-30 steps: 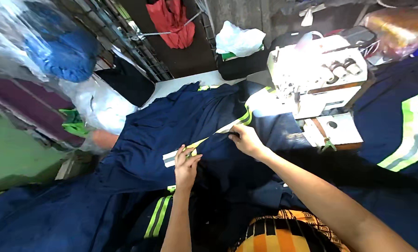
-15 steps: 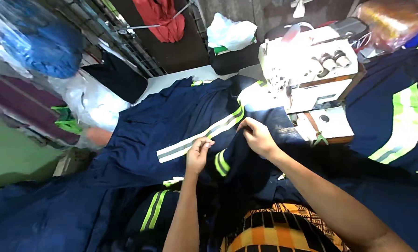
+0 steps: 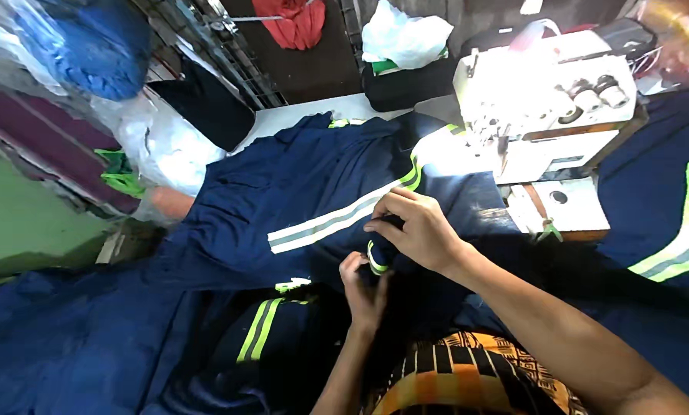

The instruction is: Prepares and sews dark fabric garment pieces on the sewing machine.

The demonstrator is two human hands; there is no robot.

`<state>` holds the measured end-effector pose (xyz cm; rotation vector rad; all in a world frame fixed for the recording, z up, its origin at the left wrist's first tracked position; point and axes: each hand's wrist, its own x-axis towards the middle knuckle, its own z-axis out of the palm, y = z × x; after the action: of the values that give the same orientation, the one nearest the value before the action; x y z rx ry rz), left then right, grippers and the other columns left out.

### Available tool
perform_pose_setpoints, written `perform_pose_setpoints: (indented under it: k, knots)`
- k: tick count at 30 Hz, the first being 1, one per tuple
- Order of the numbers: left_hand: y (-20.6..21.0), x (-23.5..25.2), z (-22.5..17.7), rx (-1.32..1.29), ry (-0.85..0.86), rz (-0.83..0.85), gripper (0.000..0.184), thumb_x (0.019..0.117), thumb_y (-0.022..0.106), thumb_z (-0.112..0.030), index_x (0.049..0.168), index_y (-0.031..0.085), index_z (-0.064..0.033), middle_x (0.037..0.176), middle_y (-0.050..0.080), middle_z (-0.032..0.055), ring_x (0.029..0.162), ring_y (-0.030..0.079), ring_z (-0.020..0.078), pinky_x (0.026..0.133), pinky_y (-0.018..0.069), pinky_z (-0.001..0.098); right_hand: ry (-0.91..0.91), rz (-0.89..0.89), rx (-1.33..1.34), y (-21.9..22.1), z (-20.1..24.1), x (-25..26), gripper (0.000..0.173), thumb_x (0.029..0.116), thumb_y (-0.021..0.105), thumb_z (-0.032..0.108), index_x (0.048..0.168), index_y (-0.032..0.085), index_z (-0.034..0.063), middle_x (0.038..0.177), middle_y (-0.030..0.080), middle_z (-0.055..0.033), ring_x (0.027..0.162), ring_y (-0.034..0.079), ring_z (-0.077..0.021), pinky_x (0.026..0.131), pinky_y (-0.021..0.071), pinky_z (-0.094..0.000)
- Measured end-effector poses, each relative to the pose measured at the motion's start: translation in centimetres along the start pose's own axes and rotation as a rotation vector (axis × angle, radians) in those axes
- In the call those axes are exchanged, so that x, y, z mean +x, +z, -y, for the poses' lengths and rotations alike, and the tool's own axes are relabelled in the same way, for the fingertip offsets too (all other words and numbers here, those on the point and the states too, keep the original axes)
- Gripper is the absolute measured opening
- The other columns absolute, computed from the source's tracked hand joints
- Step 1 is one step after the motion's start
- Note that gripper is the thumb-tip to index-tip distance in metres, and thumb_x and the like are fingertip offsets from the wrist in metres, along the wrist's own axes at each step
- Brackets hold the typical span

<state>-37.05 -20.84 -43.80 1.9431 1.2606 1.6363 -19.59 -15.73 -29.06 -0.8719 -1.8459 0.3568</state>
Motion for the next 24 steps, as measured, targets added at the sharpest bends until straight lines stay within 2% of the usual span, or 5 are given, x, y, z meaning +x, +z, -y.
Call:
perform_pose_setpoints:
  k: [8, 10, 15, 18, 24]
  knots:
    - [-12.0, 9.6, -5.4, -0.326, -0.095, 0.064, 0.015, 0.1033, 0.058, -0.034, 0.102, 0.073, -0.0318, 0.096, 0.071, -0.0204, 0.085, 0.066, -0.0073, 0.075, 0.0547, 0.0124, 0.21, -0.021, 0.391, -4.0, 0.7, 0.6, 0.008, 0.0981, 0.066, 0.014, 0.093, 0.064, 0.0071, 0.077, 0.06, 0.0065, 0.066, 0.055, 0.0038, 0.06, 0.0484, -0.012]
    - [-11.9, 12.4, -4.7, -0.054, -0.361, 0.053, 0.025, 0.1045, 0.05, -0.025, 0.09, 0.07, -0.0202, 0.085, 0.071, -0.0121, 0.077, 0.066, -0.0021, 0.071, 0.0567, 0.0192, 0.438, -0.014, 0.229, -1.4, -1.9, 0.1, 0.014, 0.1016, 0.063, 0.017, 0.095, 0.064, 0.0048, 0.076, 0.06, 0.0003, 0.062, 0.055, -0.0046, 0.058, 0.0478, -0.0217]
    - [-9.3, 15.0, 5.1, 0.568, -0.787, 0.439, 0.052, 0.1107, 0.039, -0.041, 0.129, 0.062, 0.0014, 0.105, 0.069, 0.0226, 0.089, 0.069, 0.0336, 0.084, 0.0544, 0.0557, 0.854, 0.393, -0.164, 1.7, -5.5, -2.2, 0.031, 0.105, 0.057, 0.019, 0.127, 0.06, -0.0022, 0.113, 0.069, -0.0214, 0.106, 0.069, -0.0331, 0.095, 0.0532, -0.0486]
    - [-8.1, 13.3, 3.7, 0.557, -0.719, 0.279, 0.043, 0.1102, 0.044, -0.034, 0.129, 0.06, 0.0005, 0.098, 0.069, 0.0205, 0.076, 0.071, 0.0298, 0.074, 0.0593, 0.0498, 0.874, 0.415, -0.15, 1.2, -5.4, -2.9, 0.033, 0.1051, 0.057, 0.018, 0.131, 0.059, -0.0015, 0.117, 0.069, -0.0207, 0.109, 0.068, -0.0311, 0.098, 0.0521, -0.0454]
    - [-6.8, 11.7, 3.9, 0.415, -0.25, 0.341, 0.038, 0.0966, 0.056, -0.018, 0.13, 0.067, -0.0046, 0.128, 0.064, 0.0218, 0.122, 0.057, 0.0416, 0.103, 0.0442, 0.0579, 0.869, 0.448, -0.169, 1.6, -6.0, -2.5, 0.037, 0.1048, 0.059, 0.024, 0.134, 0.058, 0.0008, 0.116, 0.069, -0.0208, 0.107, 0.069, -0.0326, 0.095, 0.0528, -0.0481]
